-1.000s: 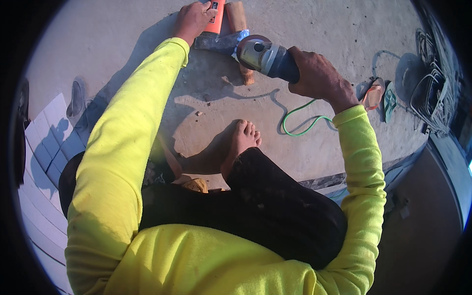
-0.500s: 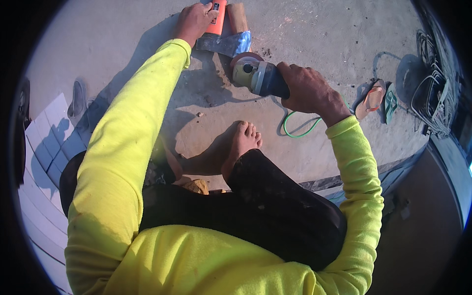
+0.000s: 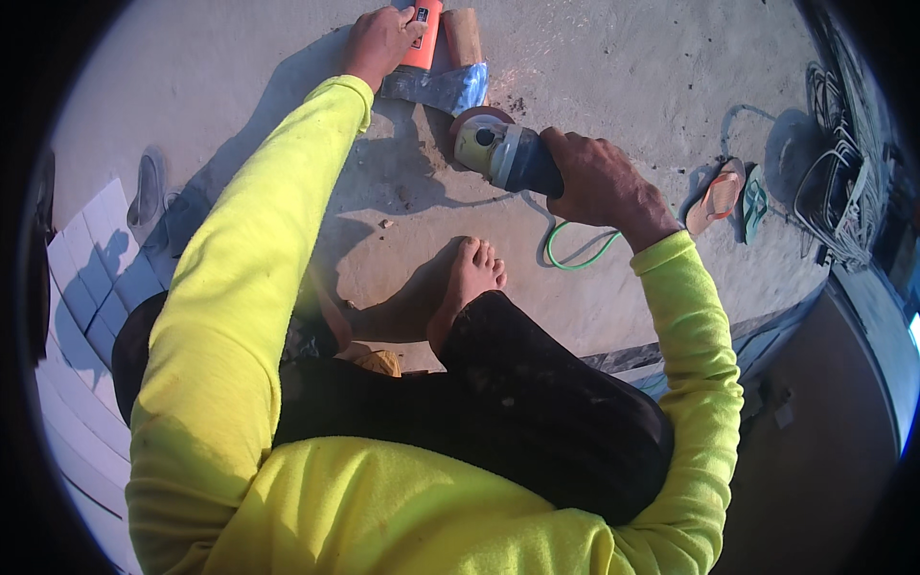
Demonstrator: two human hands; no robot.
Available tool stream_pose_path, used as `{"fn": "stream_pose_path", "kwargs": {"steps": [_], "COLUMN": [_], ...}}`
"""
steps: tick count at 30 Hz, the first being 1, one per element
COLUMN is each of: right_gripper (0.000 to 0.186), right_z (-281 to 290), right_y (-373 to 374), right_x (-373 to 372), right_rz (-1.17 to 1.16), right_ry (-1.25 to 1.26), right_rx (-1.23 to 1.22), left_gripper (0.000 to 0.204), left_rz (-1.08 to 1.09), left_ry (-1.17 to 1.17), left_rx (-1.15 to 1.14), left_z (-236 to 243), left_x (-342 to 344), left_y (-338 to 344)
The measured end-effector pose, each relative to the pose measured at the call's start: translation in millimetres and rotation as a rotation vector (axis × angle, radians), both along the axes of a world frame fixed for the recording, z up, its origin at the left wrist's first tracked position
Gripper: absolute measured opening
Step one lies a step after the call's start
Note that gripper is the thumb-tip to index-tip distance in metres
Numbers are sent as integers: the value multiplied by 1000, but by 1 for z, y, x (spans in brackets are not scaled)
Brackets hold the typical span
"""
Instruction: The person uses a hammer to move wood boards and then uses an angle grinder to shape and sand the handle and head of an axe while sitting on the floor.
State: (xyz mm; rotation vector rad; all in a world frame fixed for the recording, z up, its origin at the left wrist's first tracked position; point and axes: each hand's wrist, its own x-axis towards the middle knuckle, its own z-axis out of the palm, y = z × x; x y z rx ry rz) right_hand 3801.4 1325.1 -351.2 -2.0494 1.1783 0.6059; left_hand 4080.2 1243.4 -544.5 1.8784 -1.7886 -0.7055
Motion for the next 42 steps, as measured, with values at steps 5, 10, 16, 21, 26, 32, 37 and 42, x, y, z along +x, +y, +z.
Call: {"fn": "stream_pose_path", "kwargs": {"steps": [5,10,16,21,26,32,37,42], "right_gripper": [55,55,58,60,61,61,61,62], "right_z": [-5,-3,-7,-10,-11,-9,-10,-12], "right_y": [2,8,-4,-23,-52,-43,-63,-52], "right_x": [-2,-11,-15,-26,-30,-21,-21,-21], "right_rz": [-56,-69,-116,-143,-162,-65,-148,-68], "right_ry": [0,-20,-74,-68,-35,-76,-38,-85], "right_rx": [-38,-6,-12,-44,-66,-15,-62,-10], "left_gripper": [43,42,44,45,46,44,46,48], "left_rz": [-3,-50,-9,-16,-1,-33,-24,-55], "left_ry": [-11,-34,5,25,41,0,34,7], "left_rx": [6,20,16,78,123,-1,51,-34], "left_z": [5,14,-2,16,25,11,8,10], "left_x": [-2,-6,1,-1,-1,4,3,3], "left_y": [-1,0,1,4,3,5,6,5]}}
